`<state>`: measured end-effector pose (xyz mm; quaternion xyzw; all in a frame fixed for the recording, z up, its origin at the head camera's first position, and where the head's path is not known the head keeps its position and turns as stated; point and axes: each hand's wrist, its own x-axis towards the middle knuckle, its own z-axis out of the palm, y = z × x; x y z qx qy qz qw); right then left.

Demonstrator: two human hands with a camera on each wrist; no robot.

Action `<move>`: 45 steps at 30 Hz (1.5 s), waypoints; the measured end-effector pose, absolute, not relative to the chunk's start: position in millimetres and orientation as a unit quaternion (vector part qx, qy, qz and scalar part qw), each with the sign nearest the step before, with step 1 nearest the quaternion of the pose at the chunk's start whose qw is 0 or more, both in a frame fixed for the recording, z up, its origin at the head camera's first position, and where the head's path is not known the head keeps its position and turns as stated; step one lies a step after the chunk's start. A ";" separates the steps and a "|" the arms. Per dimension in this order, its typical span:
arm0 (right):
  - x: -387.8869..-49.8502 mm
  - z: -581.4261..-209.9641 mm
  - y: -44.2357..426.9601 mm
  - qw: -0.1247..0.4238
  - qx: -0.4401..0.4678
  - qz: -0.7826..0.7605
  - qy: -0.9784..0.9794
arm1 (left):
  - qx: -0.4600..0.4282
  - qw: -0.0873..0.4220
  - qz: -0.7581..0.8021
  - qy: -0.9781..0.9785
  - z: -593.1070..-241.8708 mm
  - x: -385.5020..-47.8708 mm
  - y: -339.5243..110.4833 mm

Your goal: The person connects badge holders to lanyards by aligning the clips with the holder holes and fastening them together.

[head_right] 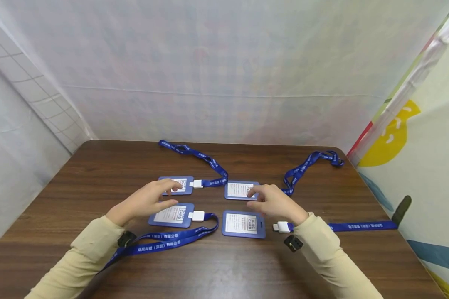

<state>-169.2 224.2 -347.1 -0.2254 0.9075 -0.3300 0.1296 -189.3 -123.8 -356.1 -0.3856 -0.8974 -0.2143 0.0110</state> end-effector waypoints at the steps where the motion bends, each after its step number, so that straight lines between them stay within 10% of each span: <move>1: -168.6 -347.0 227.6 0.134 -0.220 -0.334 0.907 | -0.387 0.010 -0.214 -0.897 -356.3 -189.2 -123.8; 45: -155.4 -373.1 312.8 0.241 -0.196 -0.313 0.898 | -0.414 -0.014 -0.234 -0.880 -364.7 -189.4 -117.4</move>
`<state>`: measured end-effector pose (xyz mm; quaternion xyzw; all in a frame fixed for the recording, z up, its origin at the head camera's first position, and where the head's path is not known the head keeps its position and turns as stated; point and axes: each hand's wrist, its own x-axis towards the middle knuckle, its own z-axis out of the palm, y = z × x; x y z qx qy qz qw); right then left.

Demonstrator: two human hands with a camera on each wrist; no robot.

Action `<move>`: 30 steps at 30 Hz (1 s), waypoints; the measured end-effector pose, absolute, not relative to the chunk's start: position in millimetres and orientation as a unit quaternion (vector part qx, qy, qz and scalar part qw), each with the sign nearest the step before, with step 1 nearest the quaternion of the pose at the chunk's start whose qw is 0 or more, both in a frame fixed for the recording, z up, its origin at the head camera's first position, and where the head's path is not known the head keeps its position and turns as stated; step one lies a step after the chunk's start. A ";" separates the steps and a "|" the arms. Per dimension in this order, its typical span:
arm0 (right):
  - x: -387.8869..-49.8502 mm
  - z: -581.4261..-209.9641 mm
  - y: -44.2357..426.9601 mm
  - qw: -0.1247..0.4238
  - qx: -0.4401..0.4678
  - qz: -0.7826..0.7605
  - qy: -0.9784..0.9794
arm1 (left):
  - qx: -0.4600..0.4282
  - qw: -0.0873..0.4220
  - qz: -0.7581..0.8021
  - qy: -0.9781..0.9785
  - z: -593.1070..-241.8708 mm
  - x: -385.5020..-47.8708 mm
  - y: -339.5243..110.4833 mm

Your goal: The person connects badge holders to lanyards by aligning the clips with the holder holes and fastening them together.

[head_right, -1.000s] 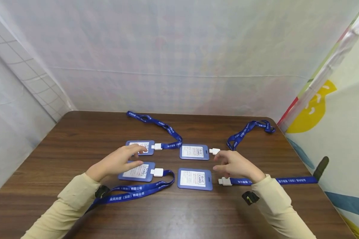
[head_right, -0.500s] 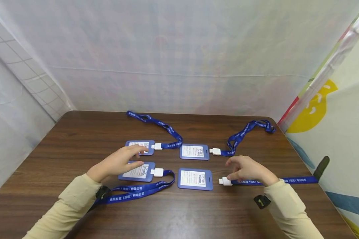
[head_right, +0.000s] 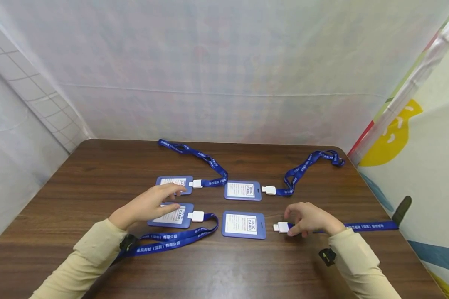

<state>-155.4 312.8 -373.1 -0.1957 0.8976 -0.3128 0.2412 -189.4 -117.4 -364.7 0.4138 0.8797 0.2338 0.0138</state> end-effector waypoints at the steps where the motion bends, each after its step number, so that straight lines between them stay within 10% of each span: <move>1: -155.2 -375.0 312.6 0.242 -0.195 -0.313 0.898 | 0.415 0.014 0.233 0.879 -365.4 -189.5 -116.9; 30: -153.9 -391.9 305.8 0.194 -0.208 -0.292 0.913 | 0.484 0.018 0.144 0.863 -370.1 -175.7 -52.0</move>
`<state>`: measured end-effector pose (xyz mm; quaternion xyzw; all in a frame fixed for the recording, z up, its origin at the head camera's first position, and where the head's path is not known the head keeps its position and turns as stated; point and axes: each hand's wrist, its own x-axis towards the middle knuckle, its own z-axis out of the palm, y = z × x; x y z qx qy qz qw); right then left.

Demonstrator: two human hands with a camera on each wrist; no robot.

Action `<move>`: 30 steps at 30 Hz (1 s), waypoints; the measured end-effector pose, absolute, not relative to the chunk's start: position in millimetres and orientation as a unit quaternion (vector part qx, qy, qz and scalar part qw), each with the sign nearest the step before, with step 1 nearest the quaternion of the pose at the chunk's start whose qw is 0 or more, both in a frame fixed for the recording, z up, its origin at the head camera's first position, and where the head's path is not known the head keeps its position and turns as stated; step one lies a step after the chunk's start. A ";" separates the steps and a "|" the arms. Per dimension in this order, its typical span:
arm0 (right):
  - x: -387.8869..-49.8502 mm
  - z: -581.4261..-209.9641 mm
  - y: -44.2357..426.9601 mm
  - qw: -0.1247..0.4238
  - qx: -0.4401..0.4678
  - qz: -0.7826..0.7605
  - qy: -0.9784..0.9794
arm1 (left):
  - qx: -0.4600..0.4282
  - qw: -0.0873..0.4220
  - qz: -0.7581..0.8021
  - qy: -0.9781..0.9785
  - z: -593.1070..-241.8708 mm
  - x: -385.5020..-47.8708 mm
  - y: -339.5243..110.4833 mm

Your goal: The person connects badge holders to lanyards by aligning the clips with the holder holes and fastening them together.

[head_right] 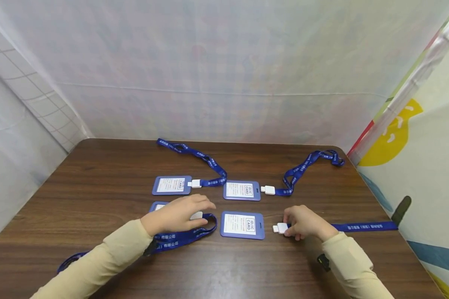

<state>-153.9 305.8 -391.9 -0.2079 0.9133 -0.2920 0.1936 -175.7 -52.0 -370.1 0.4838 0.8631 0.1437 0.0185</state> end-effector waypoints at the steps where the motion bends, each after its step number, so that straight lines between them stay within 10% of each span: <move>1: -153.7 -392.0 305.5 0.190 -0.215 -0.290 0.913 | 0.492 0.008 0.138 0.860 -371.1 -175.6 -48.1; 30: -149.9 -394.7 303.0 0.129 -0.260 -0.235 0.928 | 0.515 -0.007 -0.037 0.856 -395.2 -162.9 5.2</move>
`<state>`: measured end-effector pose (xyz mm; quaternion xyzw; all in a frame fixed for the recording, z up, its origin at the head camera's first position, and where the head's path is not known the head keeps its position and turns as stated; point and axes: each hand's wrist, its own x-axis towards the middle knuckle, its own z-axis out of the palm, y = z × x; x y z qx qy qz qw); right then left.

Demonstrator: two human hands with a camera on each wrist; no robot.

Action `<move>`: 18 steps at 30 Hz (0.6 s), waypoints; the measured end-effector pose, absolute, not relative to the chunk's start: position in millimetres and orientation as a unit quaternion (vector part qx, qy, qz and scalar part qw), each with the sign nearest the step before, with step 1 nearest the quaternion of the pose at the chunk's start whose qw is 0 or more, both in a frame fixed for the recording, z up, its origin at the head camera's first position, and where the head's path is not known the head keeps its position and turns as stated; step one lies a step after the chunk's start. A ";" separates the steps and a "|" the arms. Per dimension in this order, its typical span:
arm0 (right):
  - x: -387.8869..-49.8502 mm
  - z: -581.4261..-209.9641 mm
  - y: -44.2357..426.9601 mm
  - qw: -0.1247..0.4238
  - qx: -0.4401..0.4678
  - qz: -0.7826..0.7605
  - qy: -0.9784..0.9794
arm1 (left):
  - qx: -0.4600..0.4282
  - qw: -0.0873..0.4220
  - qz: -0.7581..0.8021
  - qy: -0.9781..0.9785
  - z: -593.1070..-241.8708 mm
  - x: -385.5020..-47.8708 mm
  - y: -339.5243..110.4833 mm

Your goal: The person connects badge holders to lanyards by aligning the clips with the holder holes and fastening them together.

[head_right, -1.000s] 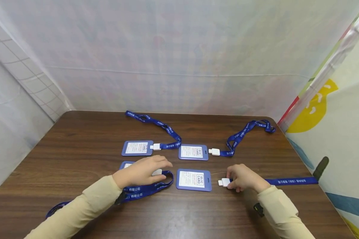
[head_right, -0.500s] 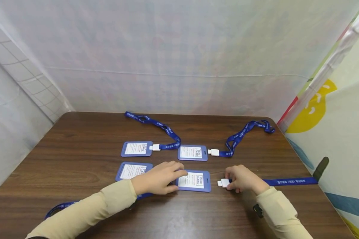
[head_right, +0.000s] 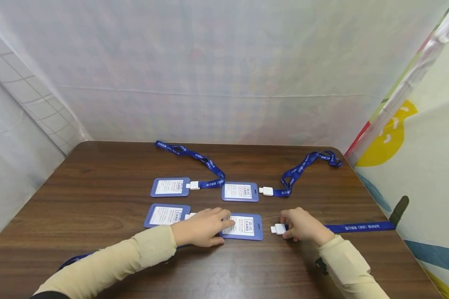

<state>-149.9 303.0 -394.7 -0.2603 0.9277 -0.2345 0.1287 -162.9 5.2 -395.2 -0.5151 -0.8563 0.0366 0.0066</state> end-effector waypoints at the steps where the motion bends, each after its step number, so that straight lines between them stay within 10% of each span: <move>1: -149.7 -394.7 302.8 0.128 -0.261 -0.233 0.928 | -0.515 0.007 0.039 -0.856 -395.6 -162.7 5.6; 18: -148.1 -396.0 299.6 0.101 -0.277 -0.203 0.934 | -0.492 0.005 0.050 -0.869 -398.6 -163.2 11.3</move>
